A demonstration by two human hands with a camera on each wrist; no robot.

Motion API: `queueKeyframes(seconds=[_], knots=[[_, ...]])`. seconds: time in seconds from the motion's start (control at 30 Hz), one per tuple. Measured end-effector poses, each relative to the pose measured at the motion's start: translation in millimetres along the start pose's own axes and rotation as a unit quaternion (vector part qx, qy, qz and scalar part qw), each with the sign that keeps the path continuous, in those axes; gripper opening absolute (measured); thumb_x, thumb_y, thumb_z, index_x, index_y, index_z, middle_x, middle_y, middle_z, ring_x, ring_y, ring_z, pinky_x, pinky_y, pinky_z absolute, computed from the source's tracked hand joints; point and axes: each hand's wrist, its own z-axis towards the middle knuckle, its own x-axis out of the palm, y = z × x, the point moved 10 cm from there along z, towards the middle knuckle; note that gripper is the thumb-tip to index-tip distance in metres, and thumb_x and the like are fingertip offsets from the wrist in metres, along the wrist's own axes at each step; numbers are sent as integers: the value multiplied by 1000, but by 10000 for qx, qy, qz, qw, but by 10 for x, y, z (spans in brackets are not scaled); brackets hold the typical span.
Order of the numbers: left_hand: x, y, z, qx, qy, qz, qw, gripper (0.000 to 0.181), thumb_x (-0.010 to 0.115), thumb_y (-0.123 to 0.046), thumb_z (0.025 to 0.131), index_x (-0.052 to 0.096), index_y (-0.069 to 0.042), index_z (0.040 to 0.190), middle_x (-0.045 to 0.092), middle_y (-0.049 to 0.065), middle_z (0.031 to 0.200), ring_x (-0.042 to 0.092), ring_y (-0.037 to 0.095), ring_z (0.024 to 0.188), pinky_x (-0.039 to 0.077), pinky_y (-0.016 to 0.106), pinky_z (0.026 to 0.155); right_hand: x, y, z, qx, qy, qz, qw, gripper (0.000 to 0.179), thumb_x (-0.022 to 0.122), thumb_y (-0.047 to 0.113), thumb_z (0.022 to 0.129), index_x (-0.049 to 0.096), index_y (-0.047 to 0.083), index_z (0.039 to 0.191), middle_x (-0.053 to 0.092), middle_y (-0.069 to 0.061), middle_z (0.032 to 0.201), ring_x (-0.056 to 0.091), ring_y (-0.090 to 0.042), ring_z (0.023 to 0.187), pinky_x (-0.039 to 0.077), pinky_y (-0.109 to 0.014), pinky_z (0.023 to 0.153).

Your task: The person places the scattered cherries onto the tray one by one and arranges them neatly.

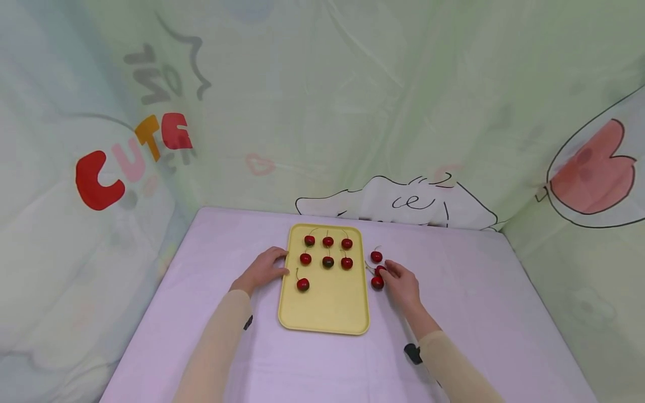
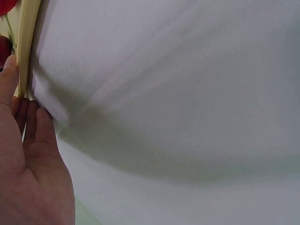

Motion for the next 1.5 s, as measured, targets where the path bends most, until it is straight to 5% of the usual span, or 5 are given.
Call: queueKeyframes(seconds=[0.63,0.93,1.5], knots=[[-11,-27,-11,-17,-39,-46,10000,52,72,-19,89,55,-2,136,53,11,137,45,28,132,34,40,114,-25,123,-8,-290,47,-368,9989,42,62,22,96,58,5,135,58,-17,135,50,-31,128,46,-44,104],[-6,9,-19,-76,-28,-14,10000,52,72,-22,90,55,-4,136,53,9,137,45,26,132,35,39,114,21,175,-174,-72,-223,-29,9997,40,63,24,97,60,10,135,61,-13,131,57,-25,121,50,-39,100],[8,29,-8,-130,-13,-66,9999,53,72,-23,90,55,-5,136,53,8,138,44,26,133,34,39,115,233,535,-444,-345,-292,462,9979,37,67,17,94,63,6,129,65,-15,126,64,-24,110,56,-26,86]])
